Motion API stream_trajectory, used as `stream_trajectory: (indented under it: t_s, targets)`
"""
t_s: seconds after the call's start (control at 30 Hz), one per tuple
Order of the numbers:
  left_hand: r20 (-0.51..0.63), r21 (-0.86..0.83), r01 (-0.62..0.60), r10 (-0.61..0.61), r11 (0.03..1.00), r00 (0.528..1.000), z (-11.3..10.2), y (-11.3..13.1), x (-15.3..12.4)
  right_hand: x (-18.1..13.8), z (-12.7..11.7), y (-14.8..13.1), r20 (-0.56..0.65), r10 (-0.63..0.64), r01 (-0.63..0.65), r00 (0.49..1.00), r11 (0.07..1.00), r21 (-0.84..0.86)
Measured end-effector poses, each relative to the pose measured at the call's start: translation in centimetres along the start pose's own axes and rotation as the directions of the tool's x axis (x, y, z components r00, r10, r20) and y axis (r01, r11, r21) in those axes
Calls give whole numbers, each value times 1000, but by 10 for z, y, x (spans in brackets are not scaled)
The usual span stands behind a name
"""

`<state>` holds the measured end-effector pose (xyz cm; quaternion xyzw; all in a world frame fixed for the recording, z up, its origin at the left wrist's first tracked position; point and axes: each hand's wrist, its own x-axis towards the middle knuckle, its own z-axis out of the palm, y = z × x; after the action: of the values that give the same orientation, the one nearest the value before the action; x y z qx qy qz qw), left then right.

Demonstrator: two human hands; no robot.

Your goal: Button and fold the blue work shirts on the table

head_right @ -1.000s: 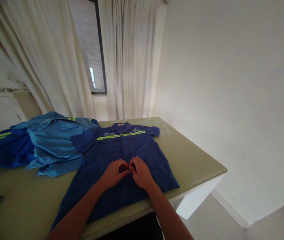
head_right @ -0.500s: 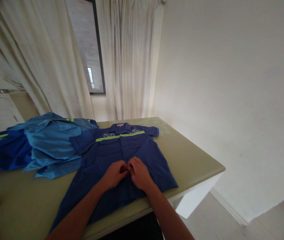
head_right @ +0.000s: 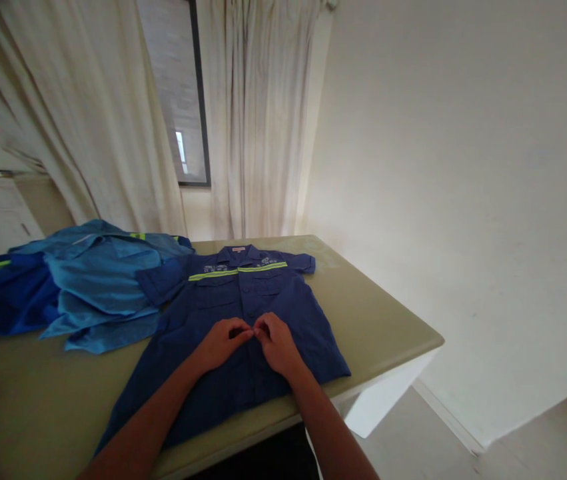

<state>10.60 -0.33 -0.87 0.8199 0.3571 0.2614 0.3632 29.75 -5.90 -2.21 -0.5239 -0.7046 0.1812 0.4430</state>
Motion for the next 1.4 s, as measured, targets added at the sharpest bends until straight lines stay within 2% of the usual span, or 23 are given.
stream_trajectory:
  t_s: [0.43,0.67,0.8,0.93,1.2,1.4]
  targets:
    - [23,22,19,-20,1000,1000,6,-6,0,-2,0,-5,60,-74,77,995,996,-47]
    - [-17,164,2,1,986,1000,17,-8,0,-2,3,0,62,-109,114,992,990,-87]
    - [-6,209,32,-32,977,999,16,-5,1,-3,4,-1,100,-113,126,989,982,-138]
    - [7,169,65,-67,983,998,15,-5,3,-3,4,-2,108,-105,121,989,980,-159]
    - [4,147,81,-82,986,997,14,-7,4,-2,7,0,35,-4,7,999,996,-93]
    - [-15,179,57,-55,982,998,13,-3,1,2,4,2,27,223,-224,974,973,57]
